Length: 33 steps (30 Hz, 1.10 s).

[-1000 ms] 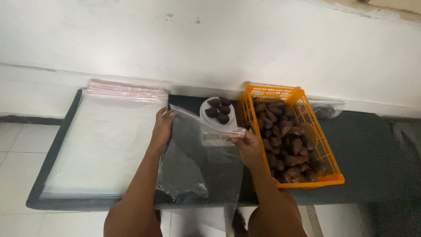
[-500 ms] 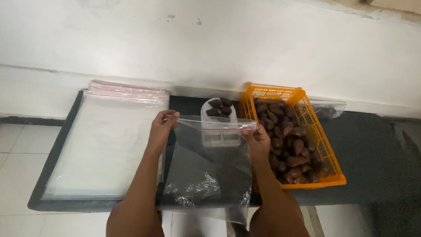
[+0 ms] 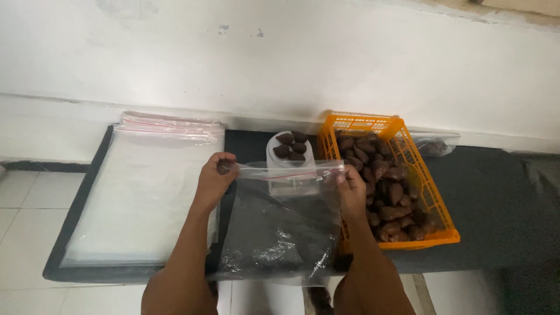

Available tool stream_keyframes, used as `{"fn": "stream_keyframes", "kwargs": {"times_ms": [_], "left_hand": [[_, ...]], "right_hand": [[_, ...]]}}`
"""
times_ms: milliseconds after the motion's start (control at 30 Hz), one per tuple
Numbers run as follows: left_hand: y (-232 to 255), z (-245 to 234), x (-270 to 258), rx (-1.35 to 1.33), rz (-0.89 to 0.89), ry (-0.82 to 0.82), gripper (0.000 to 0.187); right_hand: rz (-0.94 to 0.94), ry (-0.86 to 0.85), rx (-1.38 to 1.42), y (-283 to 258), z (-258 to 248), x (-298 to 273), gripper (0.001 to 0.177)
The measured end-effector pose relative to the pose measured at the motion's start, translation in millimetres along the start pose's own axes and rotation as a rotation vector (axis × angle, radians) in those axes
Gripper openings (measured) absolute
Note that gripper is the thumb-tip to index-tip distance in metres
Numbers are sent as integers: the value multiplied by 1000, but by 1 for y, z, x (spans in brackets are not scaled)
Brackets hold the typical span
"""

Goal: The person places individual pieces of dried fruit onto a digital scale one at a time, removes them, and then places a plastic bag onto the scale. They then fold the top of the plastic bag multiple times while holding it.

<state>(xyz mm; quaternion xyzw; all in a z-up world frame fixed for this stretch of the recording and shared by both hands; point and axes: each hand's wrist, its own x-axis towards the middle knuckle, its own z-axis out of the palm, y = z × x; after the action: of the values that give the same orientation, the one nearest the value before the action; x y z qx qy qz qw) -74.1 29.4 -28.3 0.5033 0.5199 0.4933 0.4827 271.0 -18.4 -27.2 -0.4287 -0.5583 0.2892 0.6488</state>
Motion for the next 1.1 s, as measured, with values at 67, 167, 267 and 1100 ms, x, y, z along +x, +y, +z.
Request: {"fn": "stream_keyframes", "kwargs": {"times_ms": [67, 167, 267, 1100], "left_hand": [[3, 1, -6, 27, 8, -10, 33], [9, 6, -17, 60, 25, 19, 31], [9, 9, -25, 62, 19, 102, 23], [119, -22, -32, -297, 734, 487, 29]], "right_hand": [[23, -9, -67, -7, -4, -3, 21], [55, -13, -191, -21, 1, -7, 35], [81, -50, -368, -37, 8, -12, 30], [-351, -297, -553, -156, 46, 87, 54]]}}
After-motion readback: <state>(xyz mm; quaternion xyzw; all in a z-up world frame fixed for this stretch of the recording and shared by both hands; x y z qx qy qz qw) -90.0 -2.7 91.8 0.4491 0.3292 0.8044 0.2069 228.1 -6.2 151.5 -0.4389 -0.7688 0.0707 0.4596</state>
